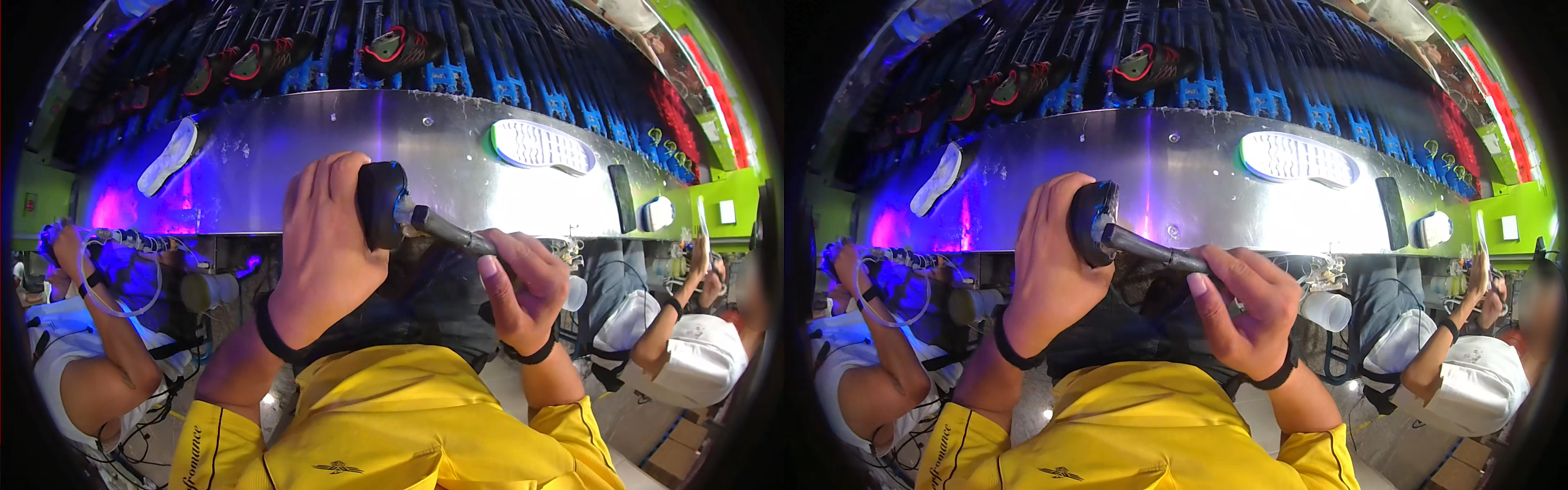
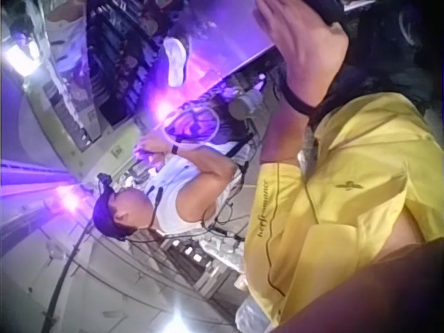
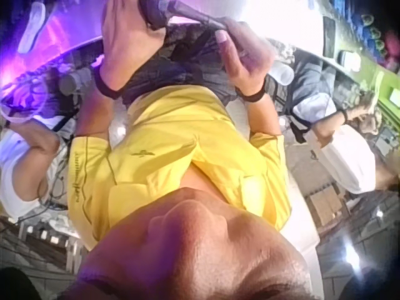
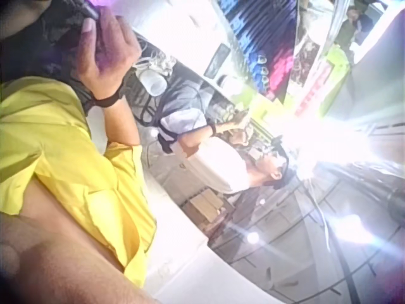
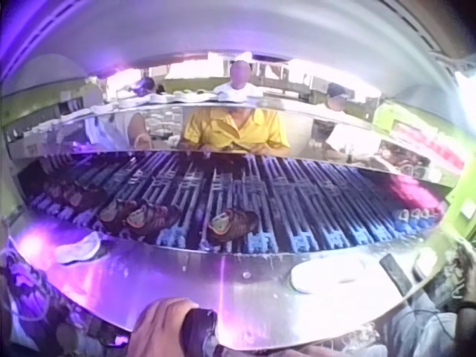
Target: The recorder is applying glue/adhesive to the bottom edges of shoe uppers using a specialized brush.
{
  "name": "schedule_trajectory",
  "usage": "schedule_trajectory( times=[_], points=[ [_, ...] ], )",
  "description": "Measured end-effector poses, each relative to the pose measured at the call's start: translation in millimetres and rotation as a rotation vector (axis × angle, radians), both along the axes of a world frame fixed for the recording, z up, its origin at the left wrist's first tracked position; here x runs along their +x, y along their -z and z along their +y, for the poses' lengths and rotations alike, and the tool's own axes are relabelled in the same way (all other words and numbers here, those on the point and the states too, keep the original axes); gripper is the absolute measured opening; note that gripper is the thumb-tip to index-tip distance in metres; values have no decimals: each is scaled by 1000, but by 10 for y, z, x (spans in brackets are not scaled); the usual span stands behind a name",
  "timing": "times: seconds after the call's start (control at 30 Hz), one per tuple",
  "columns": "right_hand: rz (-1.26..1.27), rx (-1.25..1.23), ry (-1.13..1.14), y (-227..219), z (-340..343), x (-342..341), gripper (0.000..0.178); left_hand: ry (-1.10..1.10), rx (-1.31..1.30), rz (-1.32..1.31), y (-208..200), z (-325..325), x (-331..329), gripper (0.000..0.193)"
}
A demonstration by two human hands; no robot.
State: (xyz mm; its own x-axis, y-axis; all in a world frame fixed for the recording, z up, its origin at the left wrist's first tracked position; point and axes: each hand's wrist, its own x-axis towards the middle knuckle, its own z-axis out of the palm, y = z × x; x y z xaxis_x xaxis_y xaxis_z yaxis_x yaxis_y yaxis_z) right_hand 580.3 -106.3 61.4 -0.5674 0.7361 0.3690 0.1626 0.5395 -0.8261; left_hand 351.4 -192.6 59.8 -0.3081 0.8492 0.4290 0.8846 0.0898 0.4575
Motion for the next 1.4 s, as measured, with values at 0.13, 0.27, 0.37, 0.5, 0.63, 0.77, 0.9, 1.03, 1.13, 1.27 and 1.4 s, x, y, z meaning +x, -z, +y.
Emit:
schedule_trajectory(
  times=[0.13, 0.27, 0.37, 0.5, 0.63, 0.77, 0.9, 1.03, 1.13, 1.27, 1.4],
  points=[
    [39, 85, -45, 61, 243, -130, 24, 16, -91, -84, -69, 72, -134, 69],
    [86, 19, -78, 189, 392, -318, 24, 50, -114, -77, -73, 108, -282, 68],
    [120, -17, -89, 329, 462, -459, 24, 86, -194, -148, -150, 143, -377, 69],
    [231, -82, -102, 517, 475, -641, 23, 80, -282, -120, -136, 204, -526, 58],
    [259, -187, -98, 606, 425, -730, 22, 112, -280, -200, -186, 276, -599, 53],
    [286, -219, -101, 740, 403, -763, 22, 114, -373, -320, -249, 322, -634, 53],
    [317, -259, -96, 835, 333, -772, 21, 136, -348, -308, -241, 339, -691, 55],
    [289, -275, -69, 918, 231, -727, 20, 97, -446, -297, -272, 382, -747, 63],
    [211, -273, 4, 946, 147, -662, 19, 107, -449, -243, -274, 376, -793, 73],
    [198, -295, 105, 1081, 50, -613, 18, 58, -545, -362, -202, 369, -839, 94],
    [157, -408, 118, 1038, -20, -552, 21, 82, -209, -334, 232, 141, -993, 106]
  ],
)
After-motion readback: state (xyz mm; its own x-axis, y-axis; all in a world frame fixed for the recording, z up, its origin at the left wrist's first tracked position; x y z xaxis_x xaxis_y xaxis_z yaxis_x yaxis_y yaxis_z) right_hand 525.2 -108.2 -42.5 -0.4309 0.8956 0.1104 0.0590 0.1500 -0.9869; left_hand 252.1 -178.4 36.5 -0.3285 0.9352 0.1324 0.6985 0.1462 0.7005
